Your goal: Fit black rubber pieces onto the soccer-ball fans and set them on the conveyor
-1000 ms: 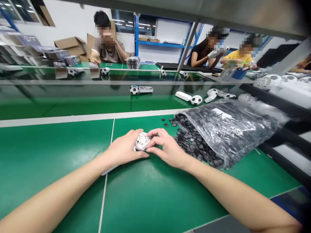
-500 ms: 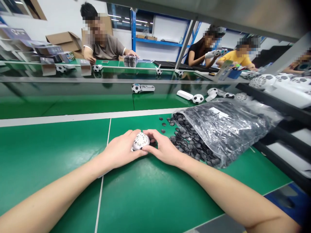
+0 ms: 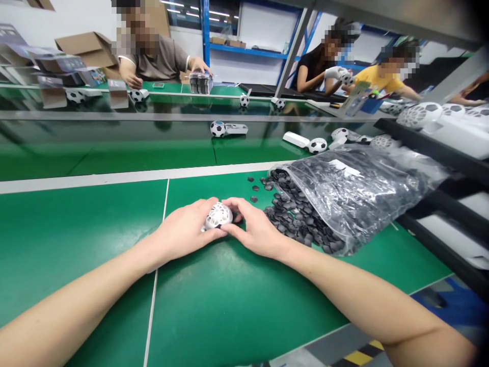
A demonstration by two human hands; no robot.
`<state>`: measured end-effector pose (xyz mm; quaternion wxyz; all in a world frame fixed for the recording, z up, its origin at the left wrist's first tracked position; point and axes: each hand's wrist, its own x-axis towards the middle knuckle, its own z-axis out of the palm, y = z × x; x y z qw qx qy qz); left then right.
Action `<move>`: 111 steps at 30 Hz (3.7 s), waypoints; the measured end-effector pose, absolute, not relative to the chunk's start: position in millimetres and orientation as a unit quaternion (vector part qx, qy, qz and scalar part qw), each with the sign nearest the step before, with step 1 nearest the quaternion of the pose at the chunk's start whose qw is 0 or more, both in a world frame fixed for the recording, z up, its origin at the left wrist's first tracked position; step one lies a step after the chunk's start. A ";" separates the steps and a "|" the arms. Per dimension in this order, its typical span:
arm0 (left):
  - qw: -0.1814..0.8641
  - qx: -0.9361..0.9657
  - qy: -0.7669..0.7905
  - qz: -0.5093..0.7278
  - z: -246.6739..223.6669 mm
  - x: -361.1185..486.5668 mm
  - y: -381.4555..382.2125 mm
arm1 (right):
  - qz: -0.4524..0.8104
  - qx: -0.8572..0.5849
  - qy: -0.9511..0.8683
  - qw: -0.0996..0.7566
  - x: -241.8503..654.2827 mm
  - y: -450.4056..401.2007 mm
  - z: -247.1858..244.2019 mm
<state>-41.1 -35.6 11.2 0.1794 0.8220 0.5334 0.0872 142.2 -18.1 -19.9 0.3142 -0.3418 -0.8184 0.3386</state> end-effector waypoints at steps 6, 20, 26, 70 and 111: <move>0.158 0.847 0.500 0.087 10.7 -52.9 -28.3 | 0.291 -0.413 -0.799 0.326 157.8 2.2 -12.7; 0.131 0.838 0.526 0.060 13.8 -63.0 -20.9 | 0.096 -0.441 -0.883 0.125 163.9 -4.7 -11.8; 0.116 0.830 0.541 0.076 11.0 -60.1 -20.3 | 0.026 -0.369 -0.925 0.084 158.9 -9.2 -12.1; 0.110 0.835 0.519 0.146 5.8 -37.5 -34.2 | 0.430 -0.370 -0.758 0.321 131.8 -20.6 -19.1; 0.237 0.840 0.479 0.096 5.7 -54.6 -37.9 | 0.315 -0.308 -0.845 0.304 146.5 -18.7 -3.8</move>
